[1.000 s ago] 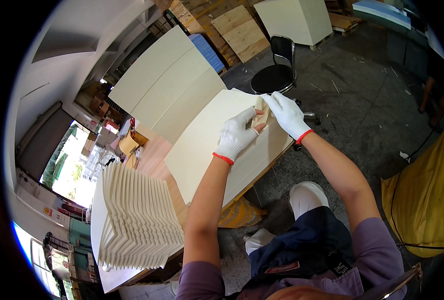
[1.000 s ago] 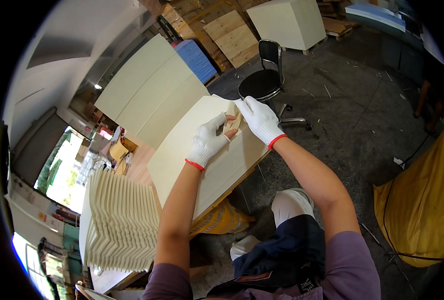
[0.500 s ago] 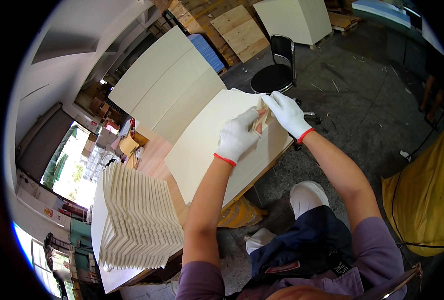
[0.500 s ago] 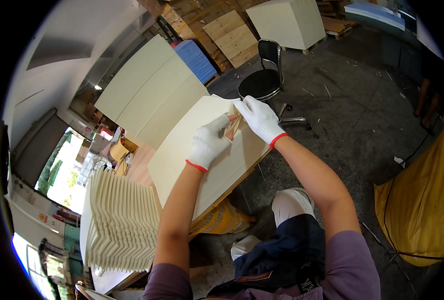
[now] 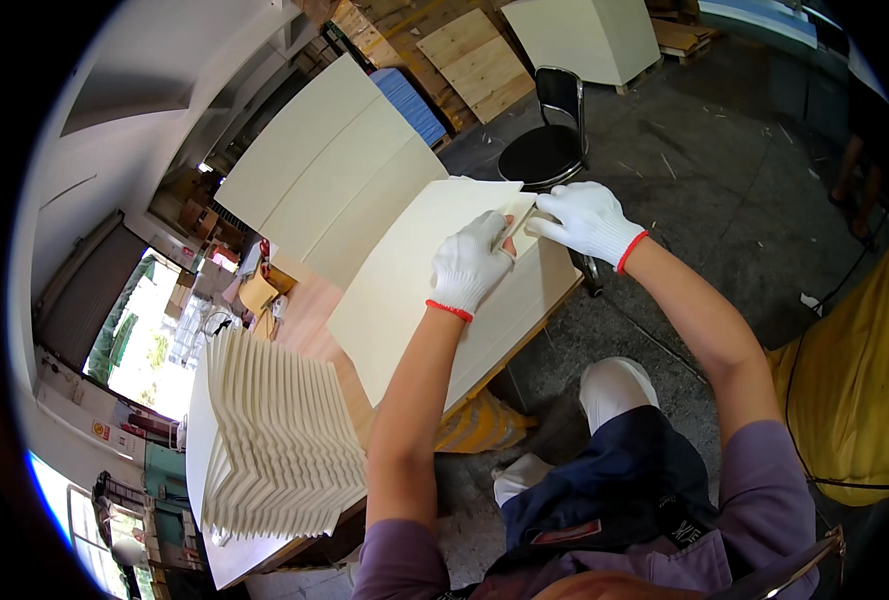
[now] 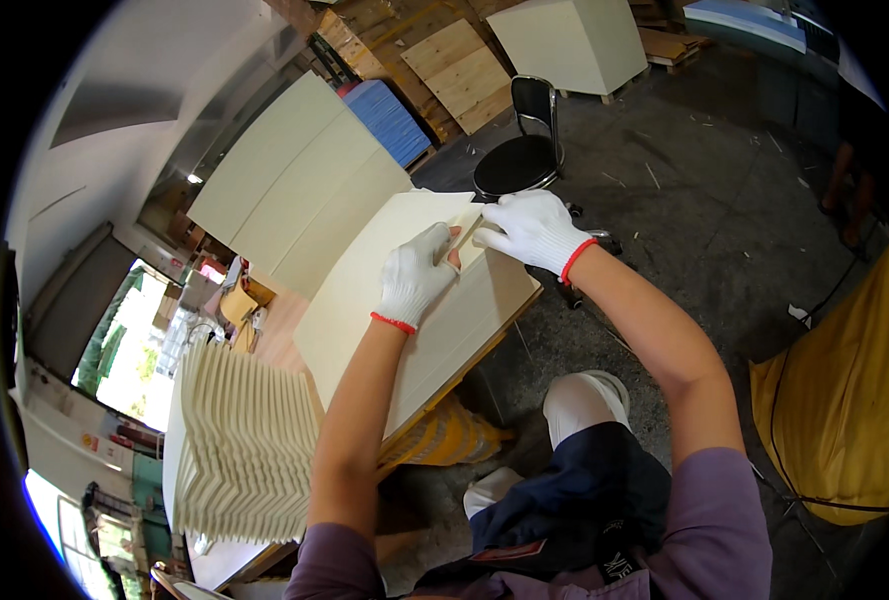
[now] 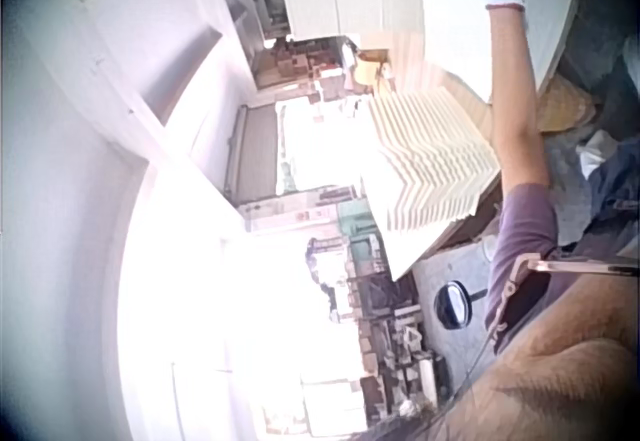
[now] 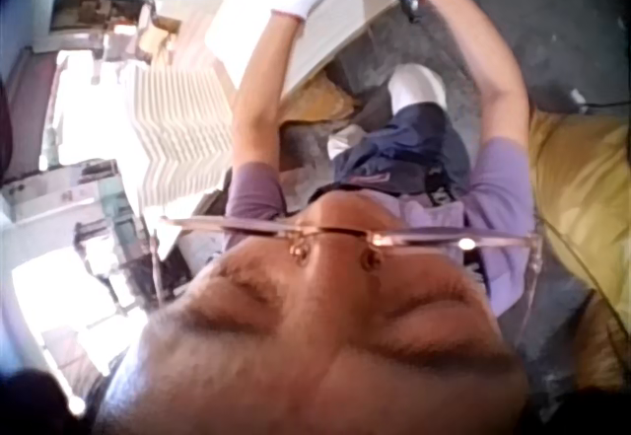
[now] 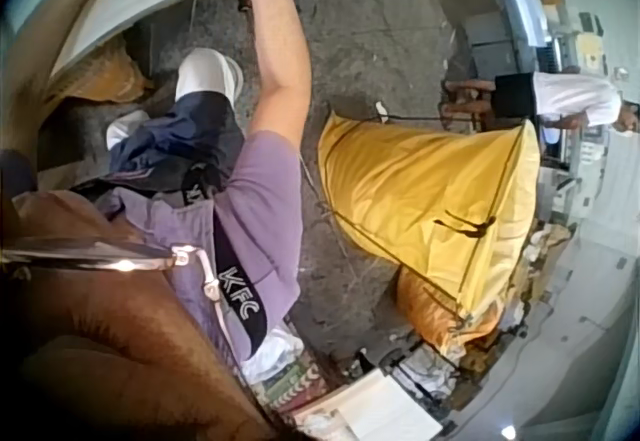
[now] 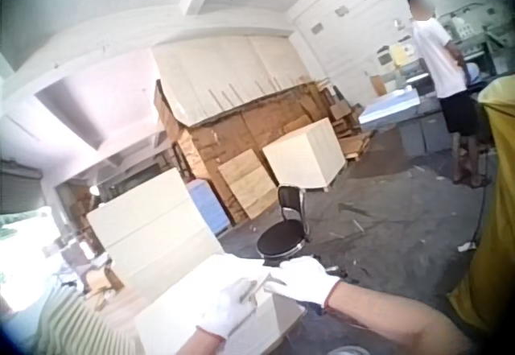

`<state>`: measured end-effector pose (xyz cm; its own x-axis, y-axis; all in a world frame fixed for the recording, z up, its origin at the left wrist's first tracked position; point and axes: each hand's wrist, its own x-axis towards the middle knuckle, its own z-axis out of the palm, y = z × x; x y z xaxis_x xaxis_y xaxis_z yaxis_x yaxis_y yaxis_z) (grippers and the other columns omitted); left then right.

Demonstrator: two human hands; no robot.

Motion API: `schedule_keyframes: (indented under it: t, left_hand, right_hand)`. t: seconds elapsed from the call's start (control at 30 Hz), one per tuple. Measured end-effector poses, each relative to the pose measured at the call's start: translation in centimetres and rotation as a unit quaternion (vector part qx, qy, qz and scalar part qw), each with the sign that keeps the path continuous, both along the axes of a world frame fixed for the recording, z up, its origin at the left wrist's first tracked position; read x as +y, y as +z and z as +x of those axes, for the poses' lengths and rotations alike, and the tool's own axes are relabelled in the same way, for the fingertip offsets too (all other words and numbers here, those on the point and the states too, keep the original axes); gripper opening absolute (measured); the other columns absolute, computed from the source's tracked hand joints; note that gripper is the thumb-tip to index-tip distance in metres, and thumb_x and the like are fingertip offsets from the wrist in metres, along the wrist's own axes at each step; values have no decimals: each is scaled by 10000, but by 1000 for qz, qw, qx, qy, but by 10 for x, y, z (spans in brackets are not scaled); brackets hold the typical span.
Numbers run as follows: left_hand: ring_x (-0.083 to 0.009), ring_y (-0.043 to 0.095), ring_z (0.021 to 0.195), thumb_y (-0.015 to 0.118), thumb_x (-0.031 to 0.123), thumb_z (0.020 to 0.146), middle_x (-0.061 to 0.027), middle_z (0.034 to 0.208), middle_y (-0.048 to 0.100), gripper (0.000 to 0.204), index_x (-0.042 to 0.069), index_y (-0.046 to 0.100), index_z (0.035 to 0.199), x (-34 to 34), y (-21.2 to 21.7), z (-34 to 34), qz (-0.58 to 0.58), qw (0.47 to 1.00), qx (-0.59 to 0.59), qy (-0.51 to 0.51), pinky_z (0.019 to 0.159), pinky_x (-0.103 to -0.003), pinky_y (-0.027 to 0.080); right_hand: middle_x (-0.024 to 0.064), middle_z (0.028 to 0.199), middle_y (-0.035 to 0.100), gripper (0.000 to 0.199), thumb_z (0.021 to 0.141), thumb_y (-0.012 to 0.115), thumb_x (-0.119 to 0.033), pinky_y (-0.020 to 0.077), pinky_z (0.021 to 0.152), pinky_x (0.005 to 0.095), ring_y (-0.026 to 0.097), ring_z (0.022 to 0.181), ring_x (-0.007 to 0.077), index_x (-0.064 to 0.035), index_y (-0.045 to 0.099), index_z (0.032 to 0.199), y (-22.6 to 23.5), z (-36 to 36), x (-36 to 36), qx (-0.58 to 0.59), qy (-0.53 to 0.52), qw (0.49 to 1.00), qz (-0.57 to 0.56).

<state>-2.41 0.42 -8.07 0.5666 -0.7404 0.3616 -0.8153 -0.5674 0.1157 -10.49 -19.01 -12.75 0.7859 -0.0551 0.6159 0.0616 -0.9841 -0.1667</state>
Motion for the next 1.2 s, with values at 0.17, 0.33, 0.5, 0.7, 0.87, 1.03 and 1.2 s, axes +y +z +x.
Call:
schedule_keyframes:
  t: [0.17,0.33,0.5,0.7,0.87,1.03,1.2]
  left_hand:
    - [-343,675,947,648,259,876,-152,1051,702,276,157,681,1130,-4,-1,7,-3,1000,27,15,827,-427,535]
    - [-258,690,966,676,259,890,-127,1034,722,314,160,695,1187,7,0,7,-68,980,182,-29,846,-352,517]
    - [-316,683,1001,714,301,866,-153,1094,714,351,131,689,1172,7,-4,10,-83,983,157,-55,881,-386,514]
    - [-267,679,1031,702,249,882,-145,1104,715,345,101,681,1192,7,-1,8,-86,981,166,-56,896,-355,504]
    - [-327,678,1014,613,225,942,-165,1103,708,267,141,679,1187,4,-3,4,-156,962,219,-54,882,-373,512]
    - [-328,679,968,632,222,934,-170,1058,703,271,171,678,1196,5,1,4,-74,982,169,-51,837,-369,517]
    - [-312,683,920,711,255,872,-158,1026,706,335,180,680,1197,4,3,3,-45,985,162,-44,821,-375,520]
  right_hand:
    - [130,820,664,407,963,514,-481,513,707,432,652,754,327,-95,642,965,6,11,3,-24,54,994,89]
    - [187,963,668,457,985,432,-469,467,805,469,625,937,399,-66,643,1020,4,10,25,22,36,908,416]
    - [220,939,637,483,991,404,-482,445,787,494,601,933,427,-46,608,952,0,10,28,7,9,919,394]
    - [231,941,634,495,998,390,-494,443,786,498,603,939,427,-47,600,963,-2,10,28,10,7,921,389]
    - [227,974,647,501,1004,391,-507,453,796,492,612,959,419,-55,606,1007,-3,7,30,-7,4,921,389]
    - [216,988,659,476,1010,398,-491,460,796,491,617,962,414,-68,612,1036,-5,12,28,7,-2,928,371]
    - [216,966,658,469,1015,391,-484,456,784,500,618,946,417,-65,603,1017,-10,14,28,-1,-5,928,372]
